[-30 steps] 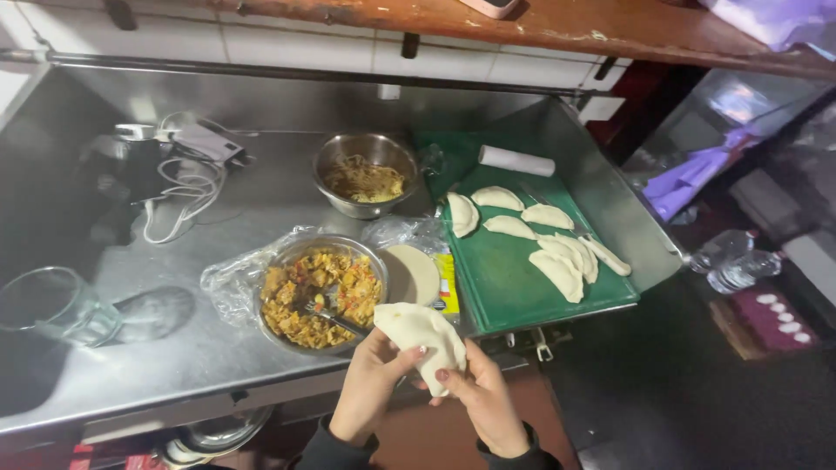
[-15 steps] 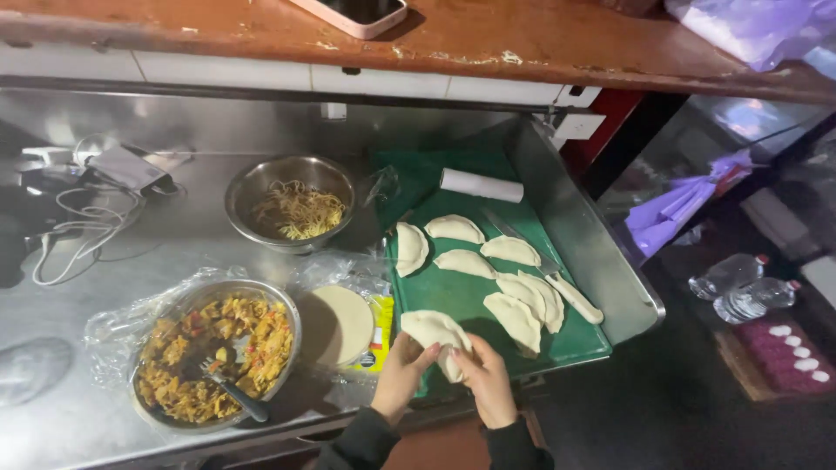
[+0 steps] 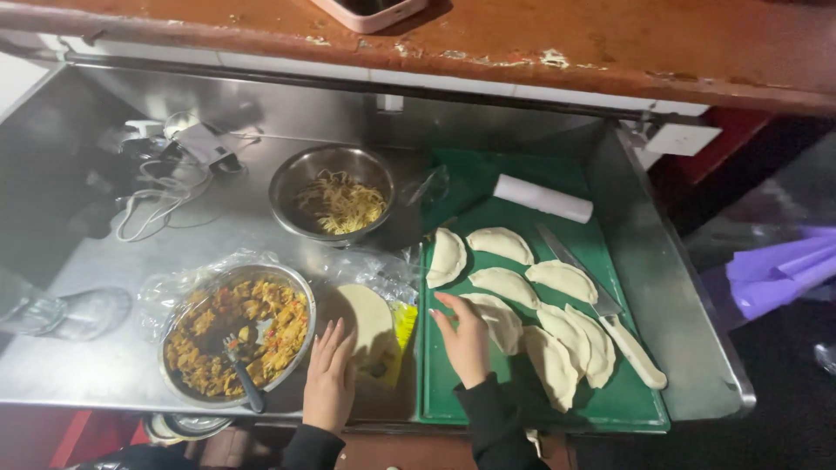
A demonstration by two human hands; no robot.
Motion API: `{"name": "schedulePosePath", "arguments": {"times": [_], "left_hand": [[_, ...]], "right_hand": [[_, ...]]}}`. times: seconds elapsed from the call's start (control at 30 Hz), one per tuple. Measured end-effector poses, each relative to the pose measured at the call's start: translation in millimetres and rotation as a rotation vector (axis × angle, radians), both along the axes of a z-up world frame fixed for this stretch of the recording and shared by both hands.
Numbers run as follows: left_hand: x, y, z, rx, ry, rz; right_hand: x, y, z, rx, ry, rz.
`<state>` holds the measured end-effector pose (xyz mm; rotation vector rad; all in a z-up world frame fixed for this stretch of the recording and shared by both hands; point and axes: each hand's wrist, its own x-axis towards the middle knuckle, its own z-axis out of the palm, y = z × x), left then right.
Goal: The person is assembling empanadas by filling dough skins with a meat and vegetable mixture and then folding and sealing them.
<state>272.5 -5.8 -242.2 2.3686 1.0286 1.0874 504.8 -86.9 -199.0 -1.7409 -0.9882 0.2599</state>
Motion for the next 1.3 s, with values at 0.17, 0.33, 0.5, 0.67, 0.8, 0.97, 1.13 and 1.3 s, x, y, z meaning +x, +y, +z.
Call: {"name": "schedulePosePath", "arguments": {"times": [0.17,0.33,0.5,0.67,0.8,0.97,1.13,1.3], "left_hand": [[-32,19,-45,-0.253,0.19,0.115],[-46,26,-38,-0.366,0.107,0.102],[-44,37,-34,-0.401,0.047,0.152],[-33,32,-41,-0.287,0.017,0.125],[-24,8,-12,-0.01,0.058,-0.008],[-32,2,-25,-0.008,0.054,-0.061],[-43,-5,-14,-0.172,0.029,-0.078],[-43,-5,-25,-0.207,0.041,-0.129]], "right_hand": [[-24,81,-24,0.039,-0.251,0.216],[-22,116,-61,-0.077,-0.375,0.15],[-7,116,-66,-0.15,-0.297,0.165],[-30,94,-22,-0.041,-0.192,0.241],[-40,94,-39,-0.051,-0.286,0.234],[4,126,-94,-0.115,-0.269,0.161],[-15,136,-44,-0.093,0.045,0.298],[-22,153,-107,-0.08,-0.224,0.194]]}}
